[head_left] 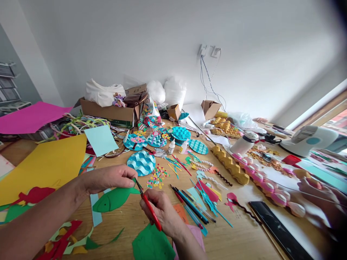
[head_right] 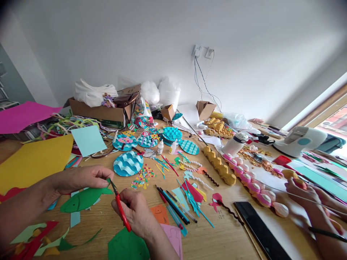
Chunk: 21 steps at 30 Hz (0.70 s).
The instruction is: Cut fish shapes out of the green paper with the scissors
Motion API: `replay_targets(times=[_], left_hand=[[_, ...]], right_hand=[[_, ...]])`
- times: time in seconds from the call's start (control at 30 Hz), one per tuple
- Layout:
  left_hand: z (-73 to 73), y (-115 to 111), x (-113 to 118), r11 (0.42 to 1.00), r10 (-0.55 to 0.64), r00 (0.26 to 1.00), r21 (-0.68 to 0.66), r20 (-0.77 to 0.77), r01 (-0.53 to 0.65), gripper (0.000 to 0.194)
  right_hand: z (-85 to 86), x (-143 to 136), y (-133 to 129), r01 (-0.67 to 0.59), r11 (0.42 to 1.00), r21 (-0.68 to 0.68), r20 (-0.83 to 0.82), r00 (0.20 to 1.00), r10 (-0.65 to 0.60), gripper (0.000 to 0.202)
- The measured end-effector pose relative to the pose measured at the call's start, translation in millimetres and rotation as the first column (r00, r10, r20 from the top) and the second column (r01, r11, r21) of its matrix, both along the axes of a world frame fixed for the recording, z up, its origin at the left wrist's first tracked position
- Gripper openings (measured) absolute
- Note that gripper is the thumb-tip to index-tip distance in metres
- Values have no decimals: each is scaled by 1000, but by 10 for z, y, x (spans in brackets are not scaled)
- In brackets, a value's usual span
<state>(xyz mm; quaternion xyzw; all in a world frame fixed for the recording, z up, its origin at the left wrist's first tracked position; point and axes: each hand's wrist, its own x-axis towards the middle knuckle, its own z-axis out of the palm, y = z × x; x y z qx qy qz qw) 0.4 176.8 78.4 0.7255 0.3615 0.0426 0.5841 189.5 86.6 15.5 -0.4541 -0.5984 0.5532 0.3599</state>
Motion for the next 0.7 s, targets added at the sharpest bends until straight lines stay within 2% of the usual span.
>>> replay_targets(times=[0.27, 0.4, 0.5, 0.6, 0.7], left_hand=[[65, 54, -65, 997, -14, 998, 80, -58, 19, 26], [102, 60, -116, 992, -3, 996, 128, -84, 14, 31], [79, 41, -100, 989, -27, 994, 140, -104, 41, 28], [32, 2, -1, 984, -82, 988, 148, -132, 102, 20], [-3, -50, 150, 969, -152, 975, 169, -162, 179, 14]], right_hand=[[6, 94, 35, -98, 992, -83, -11, 995, 97, 43], [19, 201, 64, -184, 979, -85, -145, 975, 170, 52], [10, 213, 80, -21, 1000, 10, -283, 959, 23, 53], [-1, 161, 90, 168, 986, -9, -365, 917, -159, 46], [-5, 95, 87, 172, 983, -59, -388, 904, -181, 45]])
